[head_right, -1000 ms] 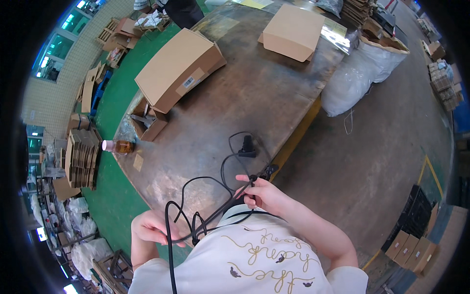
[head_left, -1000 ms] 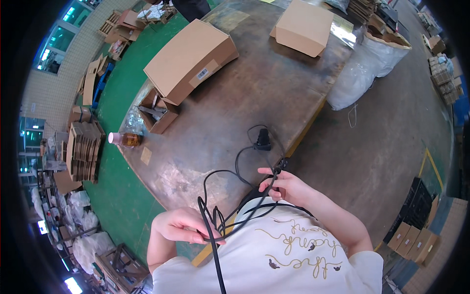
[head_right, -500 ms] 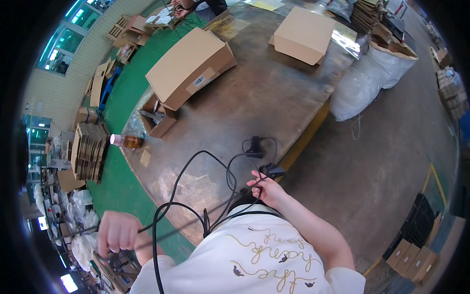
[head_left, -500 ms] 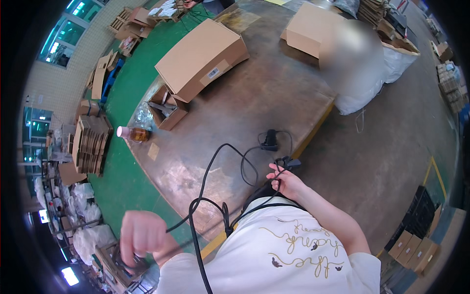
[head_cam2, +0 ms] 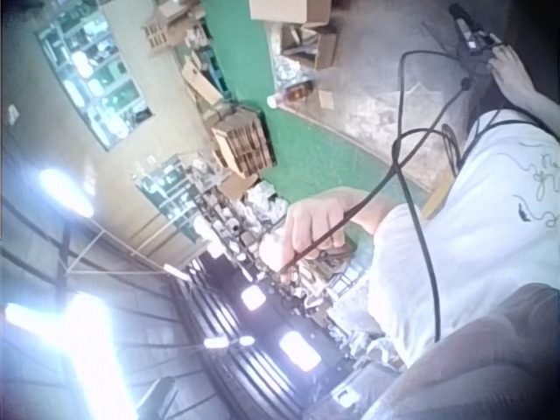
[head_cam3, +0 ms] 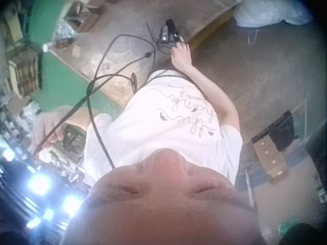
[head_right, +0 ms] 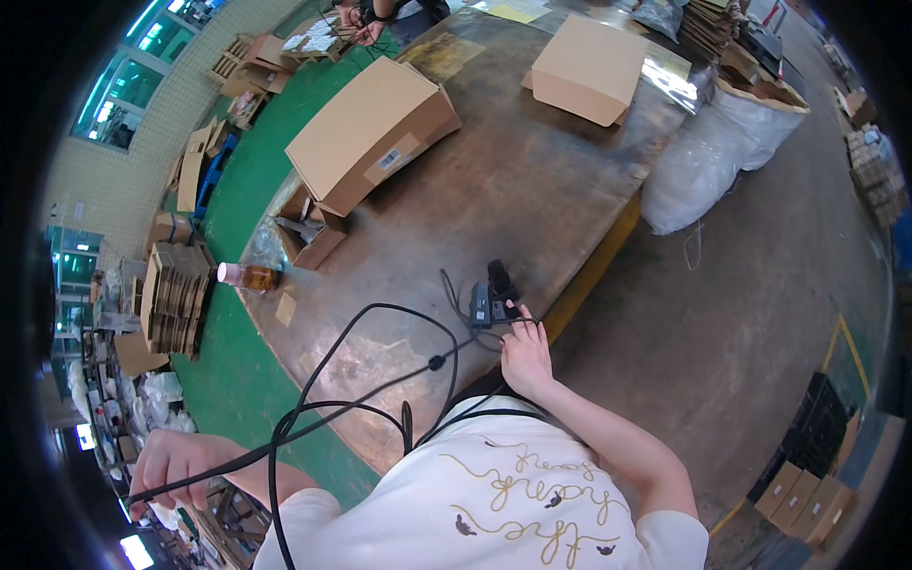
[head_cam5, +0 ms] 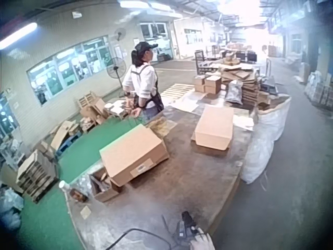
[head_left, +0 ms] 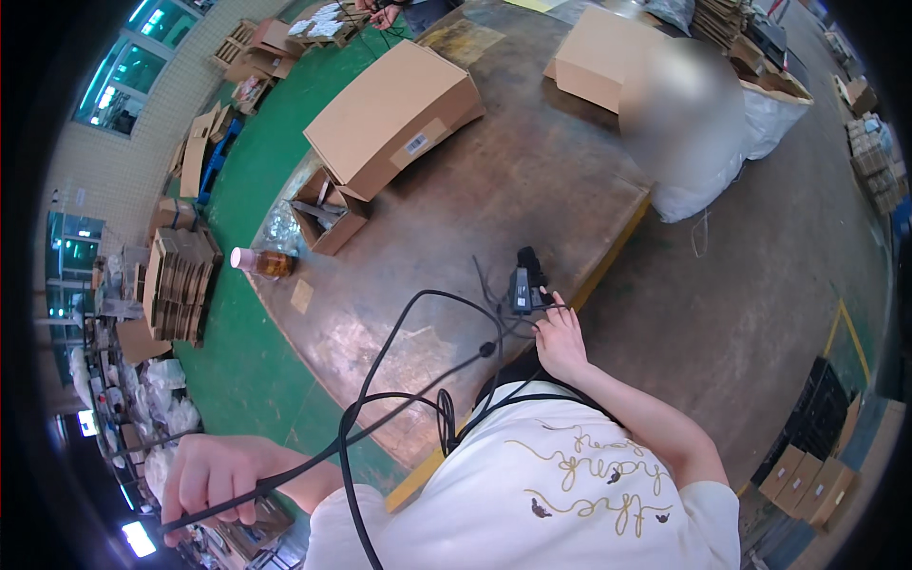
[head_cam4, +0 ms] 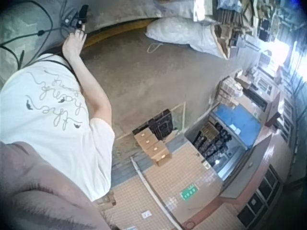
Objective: Attaching motion capture sensors and cables to oneself and a colleague.
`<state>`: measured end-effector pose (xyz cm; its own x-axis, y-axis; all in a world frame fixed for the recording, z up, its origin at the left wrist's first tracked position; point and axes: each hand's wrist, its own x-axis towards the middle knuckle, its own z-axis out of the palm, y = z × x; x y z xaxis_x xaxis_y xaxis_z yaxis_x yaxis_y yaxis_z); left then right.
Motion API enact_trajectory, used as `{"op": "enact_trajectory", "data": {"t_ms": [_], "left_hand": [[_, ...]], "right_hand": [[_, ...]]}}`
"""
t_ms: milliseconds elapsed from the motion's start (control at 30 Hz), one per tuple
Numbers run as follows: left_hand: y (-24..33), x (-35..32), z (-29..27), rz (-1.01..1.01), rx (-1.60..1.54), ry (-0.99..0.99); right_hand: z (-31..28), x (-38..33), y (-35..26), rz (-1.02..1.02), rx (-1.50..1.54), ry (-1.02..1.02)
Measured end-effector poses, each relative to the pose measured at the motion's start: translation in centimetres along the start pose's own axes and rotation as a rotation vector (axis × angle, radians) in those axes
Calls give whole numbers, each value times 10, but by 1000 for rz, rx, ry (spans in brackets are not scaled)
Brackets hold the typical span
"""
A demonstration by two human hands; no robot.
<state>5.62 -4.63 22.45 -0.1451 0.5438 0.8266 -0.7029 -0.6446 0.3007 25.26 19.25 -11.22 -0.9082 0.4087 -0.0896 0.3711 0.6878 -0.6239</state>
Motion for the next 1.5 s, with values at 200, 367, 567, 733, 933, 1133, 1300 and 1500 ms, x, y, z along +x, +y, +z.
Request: {"op": "enact_trajectory", "data": {"t_ms": [200, 367, 567, 733, 933, 1133, 1300, 1500], "left_hand": [[40, 0, 30, 158, 14, 18], [57, 9, 43, 374, 30, 119], [50, 17, 37, 413, 68, 225], [35, 32, 37, 359, 68, 211], [49, 41, 42, 312, 68, 209], [43, 53, 46, 228, 69, 202], [37, 57, 41, 194, 67, 191], [31, 59, 35, 167, 76, 193]], "right_hand": [[-39, -2, -23, -103, 143, 96], [-84, -18, -34, -459, 4, 318], [-118, -39, -51, -562, -465, 151], [-135, -34, -80, -694, -587, -17], [-85, -2, -28, -568, 197, -302], [-74, 8, -63, -611, 28, -113], [-63, 26, -84, -578, 637, -93], [-40, 36, -84, 76, 860, -1043]]}}
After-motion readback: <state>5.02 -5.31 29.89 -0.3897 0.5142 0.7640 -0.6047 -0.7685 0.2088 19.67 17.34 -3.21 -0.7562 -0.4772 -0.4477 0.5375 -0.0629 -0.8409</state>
